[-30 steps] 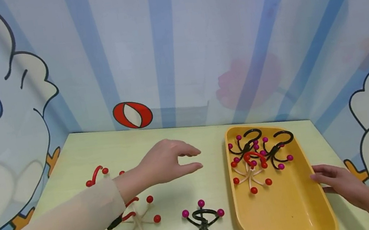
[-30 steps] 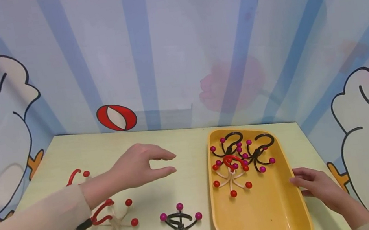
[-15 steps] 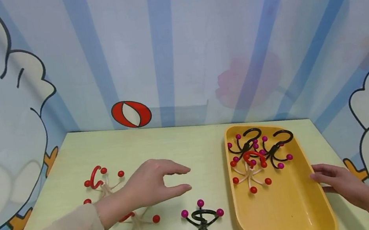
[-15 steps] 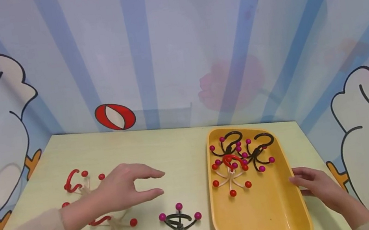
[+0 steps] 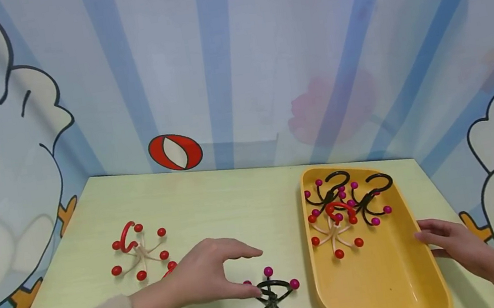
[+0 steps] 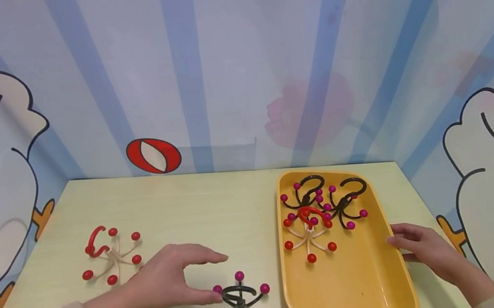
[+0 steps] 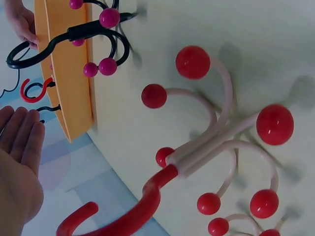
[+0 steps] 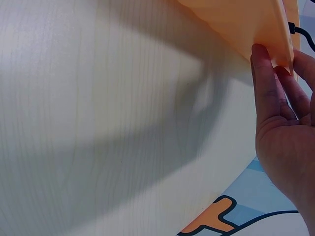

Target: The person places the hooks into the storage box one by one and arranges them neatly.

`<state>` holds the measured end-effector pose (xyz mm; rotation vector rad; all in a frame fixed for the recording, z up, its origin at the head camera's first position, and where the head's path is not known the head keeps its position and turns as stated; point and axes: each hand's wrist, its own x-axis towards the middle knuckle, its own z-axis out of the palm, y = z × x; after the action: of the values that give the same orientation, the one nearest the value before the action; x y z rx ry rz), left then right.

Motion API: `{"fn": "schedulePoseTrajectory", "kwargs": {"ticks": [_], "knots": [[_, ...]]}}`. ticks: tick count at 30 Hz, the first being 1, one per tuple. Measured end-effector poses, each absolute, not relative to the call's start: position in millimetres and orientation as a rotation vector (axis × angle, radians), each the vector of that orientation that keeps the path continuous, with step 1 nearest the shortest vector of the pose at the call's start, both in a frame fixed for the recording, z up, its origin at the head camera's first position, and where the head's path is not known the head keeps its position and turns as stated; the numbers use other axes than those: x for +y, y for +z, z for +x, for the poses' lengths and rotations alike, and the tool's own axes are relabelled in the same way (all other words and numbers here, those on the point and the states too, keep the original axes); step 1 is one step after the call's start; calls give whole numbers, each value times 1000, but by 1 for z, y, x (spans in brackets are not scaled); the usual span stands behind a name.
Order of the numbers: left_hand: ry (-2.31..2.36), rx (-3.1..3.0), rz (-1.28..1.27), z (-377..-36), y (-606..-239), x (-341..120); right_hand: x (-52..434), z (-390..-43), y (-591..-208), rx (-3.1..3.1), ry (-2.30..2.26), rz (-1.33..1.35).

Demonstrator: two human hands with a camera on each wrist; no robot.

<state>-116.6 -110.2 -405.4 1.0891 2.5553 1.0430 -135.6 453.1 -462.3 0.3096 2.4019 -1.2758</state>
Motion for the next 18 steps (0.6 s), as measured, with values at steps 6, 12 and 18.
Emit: {"fn": "schedulePoseTrajectory", "kwargs": {"ticks": [6,12,18], "knots": [[1039,2527,1056,-112,-413,-104,453,-134,-463,2397,-1287,300],[1109,2513,1097,-108,-422,-99,453,-134,-462,2398,-1281,301],[1210,2468,1122,-105,-429,-94,451,-135,-461,2396,-1280,316]]}}
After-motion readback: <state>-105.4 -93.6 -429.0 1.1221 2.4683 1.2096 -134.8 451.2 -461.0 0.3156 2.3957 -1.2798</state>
